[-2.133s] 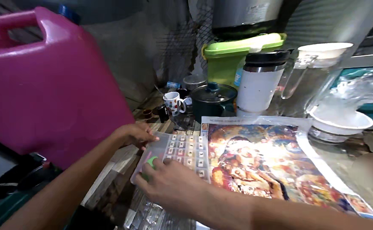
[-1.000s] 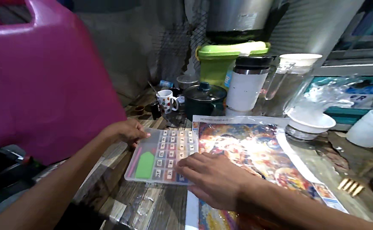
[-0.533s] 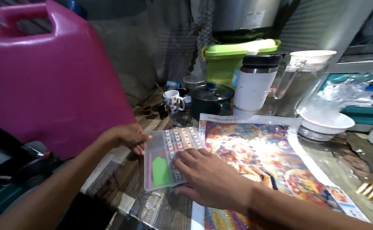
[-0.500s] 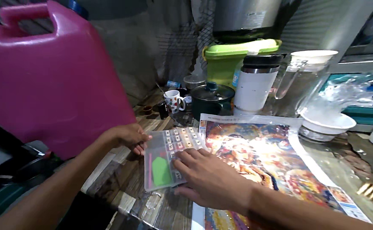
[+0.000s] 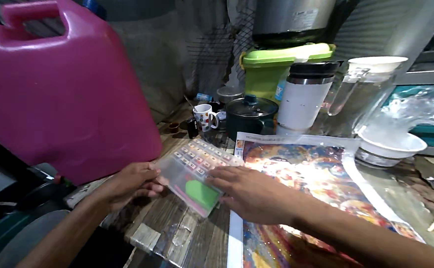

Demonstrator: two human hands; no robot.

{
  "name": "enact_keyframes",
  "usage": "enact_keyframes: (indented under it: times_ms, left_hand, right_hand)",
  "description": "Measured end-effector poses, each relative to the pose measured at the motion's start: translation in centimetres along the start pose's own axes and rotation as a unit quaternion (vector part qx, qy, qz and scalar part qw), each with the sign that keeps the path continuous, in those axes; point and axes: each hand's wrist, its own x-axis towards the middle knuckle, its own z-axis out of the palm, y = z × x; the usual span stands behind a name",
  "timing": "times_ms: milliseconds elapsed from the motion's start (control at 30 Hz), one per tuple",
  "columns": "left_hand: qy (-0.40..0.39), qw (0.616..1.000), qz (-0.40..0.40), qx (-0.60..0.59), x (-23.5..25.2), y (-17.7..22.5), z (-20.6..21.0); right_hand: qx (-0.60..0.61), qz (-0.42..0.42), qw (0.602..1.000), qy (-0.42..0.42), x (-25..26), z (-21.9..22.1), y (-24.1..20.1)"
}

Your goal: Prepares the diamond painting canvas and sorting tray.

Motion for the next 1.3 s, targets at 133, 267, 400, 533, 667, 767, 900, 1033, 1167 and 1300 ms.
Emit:
enact_keyframes:
  times_ms: [133,267,400,533,667,767,900,1033,1167,1300]
  left_hand:
    - [-0.005,0.988,-0.009,-0.157,-3.0,-2.2,0.8]
    - [-0.004,0.978,0.008,-0.207,-4.9,-3.6,2.9]
    - [0.016,0.977,0.0,-0.214,-5.7,-3.0,4.9]
    - [0.004,0.976,0.004,-0.217,-5.9,-1.9,5.2]
    - [-0.017,0.977,0.0,-0.214,-6.0,-0.8,4.5]
    - [0.001,0.977,-0.004,-0.214,-6.0,-0.7,4.6]
    - [0.014,0.971,-0.007,-0.239,-6.0,-1.1,5.0]
    - [-0.001,0.968,-0.002,-0.252,-5.8,-1.5,4.9]
    - [-0.011,0.964,-0.012,-0.265,-5.6,-2.0,4.8]
    - [-0.01,0.968,-0.02,-0.248,-5.7,-1.9,4.8]
  right_hand:
    - [0.004,0.024,0.999,0.03,0.2,0.1,-0.1]
    - [-0.02,-0.027,0.998,0.047,0.9,0.4,-2.6]
    - [-0.063,-0.041,0.997,0.03,1.1,0.1,-2.9]
    - [-0.098,-0.063,0.992,0.057,0.9,0.5,-2.5]
    - [-0.15,-0.096,0.982,0.065,0.8,-0.1,-2.4]
    - [-0.21,-0.115,0.969,0.059,0.7,0.0,-2.5]
    - [-0.25,-0.124,0.957,0.08,0.4,0.7,-2.4]
    - [-0.264,-0.122,0.953,0.08,0.1,0.9,-2.6]
    - [-0.258,-0.134,0.954,0.068,0.4,0.8,-2.6]
    - [-0.31,-0.151,0.938,0.045,0.8,0.1,-3.4]
